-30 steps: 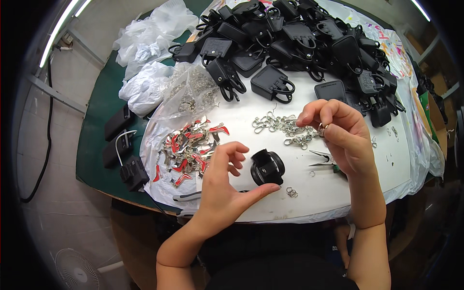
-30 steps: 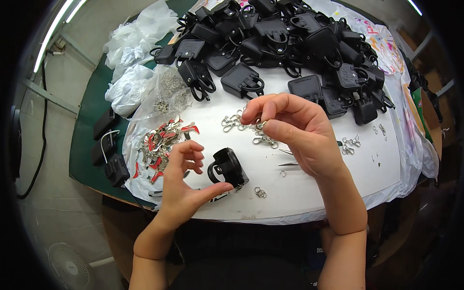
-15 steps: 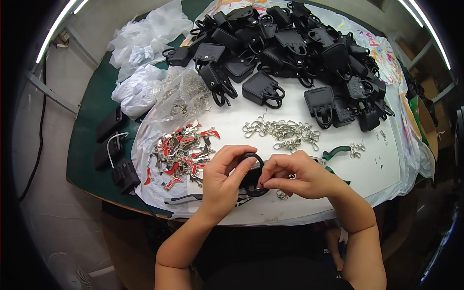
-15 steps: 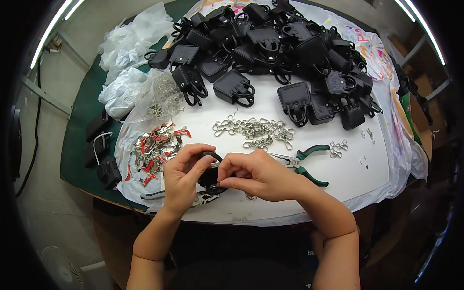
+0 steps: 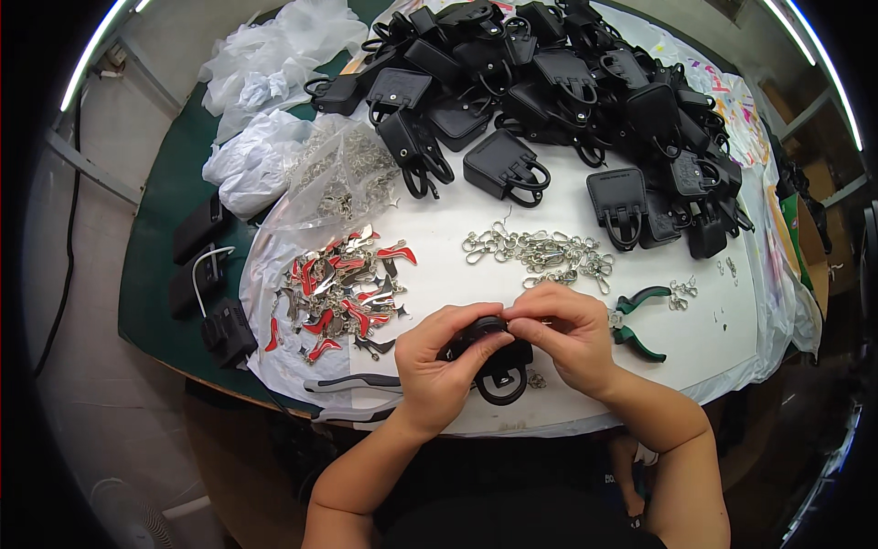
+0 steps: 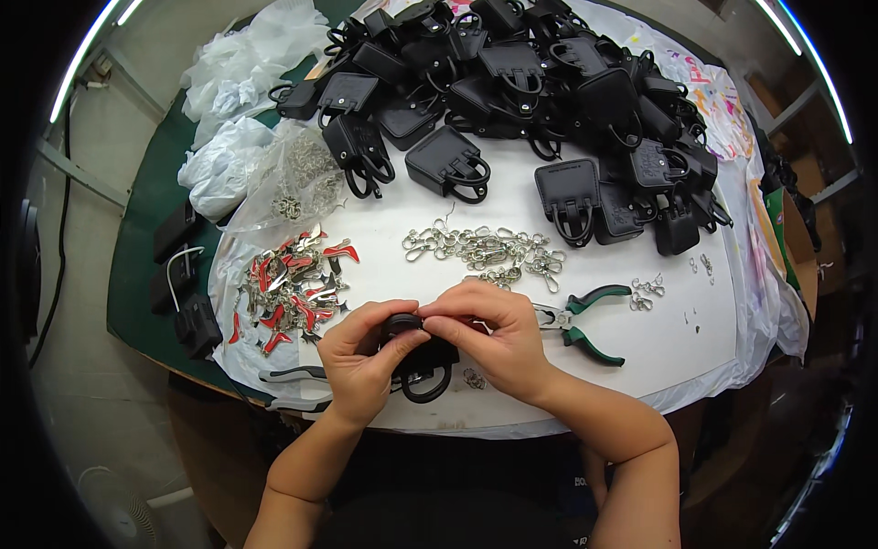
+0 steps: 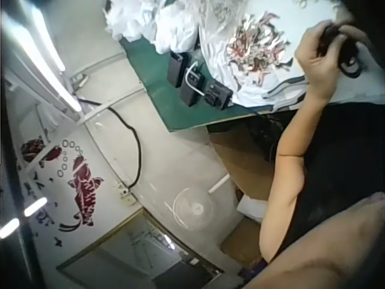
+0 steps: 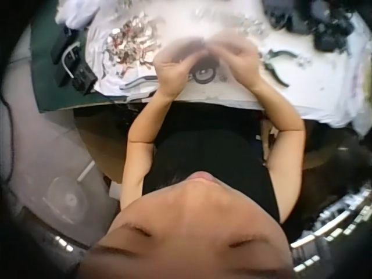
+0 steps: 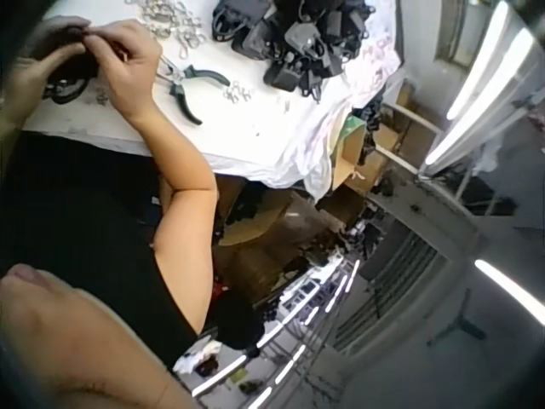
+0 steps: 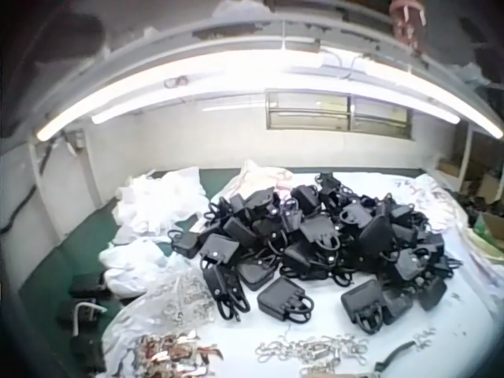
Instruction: The person uses pliers to attach metal chains and jump rings to small black pouches, handling the items one at a time on a workbench.
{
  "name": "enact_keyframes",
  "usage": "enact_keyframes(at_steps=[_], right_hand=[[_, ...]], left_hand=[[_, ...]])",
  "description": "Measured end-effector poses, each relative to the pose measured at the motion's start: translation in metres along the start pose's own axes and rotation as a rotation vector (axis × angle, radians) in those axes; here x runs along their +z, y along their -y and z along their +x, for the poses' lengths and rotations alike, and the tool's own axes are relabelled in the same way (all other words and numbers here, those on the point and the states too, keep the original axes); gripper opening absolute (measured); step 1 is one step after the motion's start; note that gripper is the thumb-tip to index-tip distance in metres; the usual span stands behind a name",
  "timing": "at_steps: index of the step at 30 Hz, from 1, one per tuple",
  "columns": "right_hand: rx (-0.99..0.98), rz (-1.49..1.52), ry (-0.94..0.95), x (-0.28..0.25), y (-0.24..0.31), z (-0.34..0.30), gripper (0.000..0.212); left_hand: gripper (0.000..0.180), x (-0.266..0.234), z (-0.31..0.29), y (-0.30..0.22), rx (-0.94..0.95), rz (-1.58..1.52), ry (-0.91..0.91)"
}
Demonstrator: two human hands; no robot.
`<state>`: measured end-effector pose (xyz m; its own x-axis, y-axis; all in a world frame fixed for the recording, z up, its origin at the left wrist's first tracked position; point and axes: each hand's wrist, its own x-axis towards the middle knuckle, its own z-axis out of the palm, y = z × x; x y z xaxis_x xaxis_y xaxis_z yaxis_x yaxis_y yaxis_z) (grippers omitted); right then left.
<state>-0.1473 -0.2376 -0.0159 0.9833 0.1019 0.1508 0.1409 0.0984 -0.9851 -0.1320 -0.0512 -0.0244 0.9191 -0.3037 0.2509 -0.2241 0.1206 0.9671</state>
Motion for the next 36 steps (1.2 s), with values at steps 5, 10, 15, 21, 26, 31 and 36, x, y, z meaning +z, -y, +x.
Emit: enact_keyframes(at_steps=[5, 10, 15, 21, 26, 31, 36], right_hand=[[-0.219, -0.325, 0.074, -0.007, 0.005, 0.007, 0.024], [-0.290, -0.390, 0.043, -0.005, 0.006, 0.006, 0.026], [-0.292, -0.374, 0.066, -0.007, 0.008, 0.006, 0.024], [-0.301, -0.379, 0.057, -0.004, 0.011, 0.003, 0.022], [-0.309, -0.396, 0.036, -0.001, 0.014, 0.001, 0.021], [-0.274, -0.351, 0.020, 0.000, 0.014, 0.001, 0.018], [-0.160, -0.226, 0.054, -0.003, 0.015, 0.005, 0.016]], left_hand=[[0.025, 0.001, 0.001, -0.002, -0.060, -0.051, -0.085], [0.022, 0.001, 0.003, -0.008, -0.026, -0.012, -0.068], [0.023, 0.001, 0.000, -0.009, 0.021, 0.069, -0.037], [0.022, 0.004, 0.000, -0.010, 0.161, 0.200, -0.061], [0.024, 0.004, -0.001, -0.009, 0.248, 0.273, -0.060], [0.029, 0.002, -0.001, -0.009, 0.304, 0.301, -0.029], [0.035, 0.003, 0.000, -0.007, 0.296, 0.304, -0.043]])
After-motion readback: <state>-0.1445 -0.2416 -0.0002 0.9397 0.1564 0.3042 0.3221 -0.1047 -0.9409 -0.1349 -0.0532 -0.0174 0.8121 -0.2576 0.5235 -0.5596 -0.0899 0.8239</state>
